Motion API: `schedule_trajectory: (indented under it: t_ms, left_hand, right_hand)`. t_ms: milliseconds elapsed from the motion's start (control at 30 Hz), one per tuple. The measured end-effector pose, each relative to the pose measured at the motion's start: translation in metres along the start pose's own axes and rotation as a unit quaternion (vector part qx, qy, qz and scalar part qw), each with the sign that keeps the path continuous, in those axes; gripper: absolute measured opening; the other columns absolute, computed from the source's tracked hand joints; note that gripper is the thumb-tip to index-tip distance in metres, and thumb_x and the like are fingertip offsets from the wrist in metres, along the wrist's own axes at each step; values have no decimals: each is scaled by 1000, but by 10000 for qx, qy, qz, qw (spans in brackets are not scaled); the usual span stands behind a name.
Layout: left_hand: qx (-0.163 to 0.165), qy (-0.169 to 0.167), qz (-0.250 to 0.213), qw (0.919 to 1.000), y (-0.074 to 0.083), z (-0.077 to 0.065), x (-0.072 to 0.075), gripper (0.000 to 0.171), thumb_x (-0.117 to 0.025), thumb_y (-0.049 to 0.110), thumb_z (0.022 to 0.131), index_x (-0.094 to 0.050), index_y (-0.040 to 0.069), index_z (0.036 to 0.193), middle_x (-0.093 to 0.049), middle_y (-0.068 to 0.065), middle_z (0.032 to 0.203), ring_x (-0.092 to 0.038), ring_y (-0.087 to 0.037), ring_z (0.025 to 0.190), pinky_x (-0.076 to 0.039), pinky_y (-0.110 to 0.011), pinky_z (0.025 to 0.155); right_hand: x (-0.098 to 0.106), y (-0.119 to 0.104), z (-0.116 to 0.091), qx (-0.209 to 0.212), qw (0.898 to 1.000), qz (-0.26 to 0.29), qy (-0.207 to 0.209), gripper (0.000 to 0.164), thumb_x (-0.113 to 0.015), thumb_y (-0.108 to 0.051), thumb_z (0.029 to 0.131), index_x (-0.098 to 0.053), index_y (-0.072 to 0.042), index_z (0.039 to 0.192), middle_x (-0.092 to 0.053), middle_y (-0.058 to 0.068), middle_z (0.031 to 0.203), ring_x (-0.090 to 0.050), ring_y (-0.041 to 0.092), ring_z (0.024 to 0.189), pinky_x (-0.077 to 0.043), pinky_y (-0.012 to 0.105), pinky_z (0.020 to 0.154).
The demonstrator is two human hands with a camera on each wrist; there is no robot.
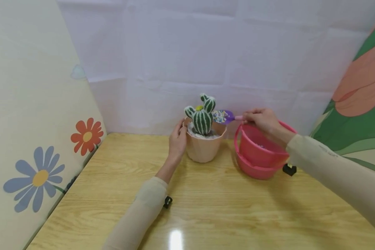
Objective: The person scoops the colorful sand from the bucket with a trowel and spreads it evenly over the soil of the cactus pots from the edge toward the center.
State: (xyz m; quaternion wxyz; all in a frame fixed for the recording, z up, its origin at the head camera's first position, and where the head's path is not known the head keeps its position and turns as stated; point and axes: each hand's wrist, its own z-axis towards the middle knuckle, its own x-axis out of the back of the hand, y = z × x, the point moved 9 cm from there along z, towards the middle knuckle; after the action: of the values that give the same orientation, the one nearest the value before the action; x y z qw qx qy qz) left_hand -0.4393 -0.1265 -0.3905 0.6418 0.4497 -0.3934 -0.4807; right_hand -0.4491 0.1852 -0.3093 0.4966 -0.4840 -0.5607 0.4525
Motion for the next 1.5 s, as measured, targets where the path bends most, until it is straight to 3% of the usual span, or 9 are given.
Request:
schedule_trajectory:
  t_ms: [200, 467, 800, 1000, 1300, 1500]
  left_hand:
    - [-120, -22, 71, 9999, 2, 0, -1, 47, -42, 26, 108, -49, 10, 152, -46, -5, 154, -40, -22, 141, -36, -36, 115]
    - [-231, -87, 71, 9997, 2, -1, -2, 47, -40, 26, 109, -47, 10, 153, -45, -6, 155, -40, -22, 142, -37, -38, 115]
    - [-196, -31, 153, 9997, 3, -1, -3, 47, -41, 26, 109, -49, 11, 152, -47, -5, 154, -42, -22, 140, -38, -38, 114]
    - [-205, -31, 139, 9997, 2, -1, -2, 47, -41, 27, 109, -48, 10, 153, -46, -6, 154, -41, -23, 141, -38, -38, 114]
    - [-160, -49, 142, 9998, 0, -1, -3, 48, -40, 28, 109, -47, 11, 153, -46, -6, 154, -42, -23, 140, -38, -39, 114]
    - [-152, -42, 141, 9998, -1, 1, -3, 48, -39, 28, 109, -47, 11, 153, -46, -6, 154, -40, -23, 141, -36, -38, 115]
  right_hand:
    - [-1, -3, 4, 94, 9995, -228, 216, 37, -68, -8, 99, -60, 10, 129, -75, 15, 103, -71, 14, 79, -61, 31, 79]
    - [-13, -2, 9, 217, 9983, 539, -91, 25, -65, 2, 97, -63, 13, 120, -71, 24, 103, -73, 17, 73, -61, 31, 79]
    - [-12, -3, 8, 175, 9998, 26, -37, 43, -66, -1, 98, -52, 16, 135, -71, 22, 106, -73, 18, 79, -61, 30, 80]
    - [-9, -4, 8, 237, 9997, -88, 0, 43, -69, -2, 96, -55, 15, 134, -74, 17, 97, -72, 14, 74, -61, 26, 72]
    - [-3, -8, 0, 218, 9994, -276, 56, 36, -70, -4, 96, -59, 12, 127, -75, 17, 98, -73, 16, 76, -61, 26, 69]
    - [-3, -16, -7, 438, 9979, -466, 95, 33, -69, -2, 96, -60, 14, 124, -75, 15, 92, -73, 18, 76, -61, 25, 66]
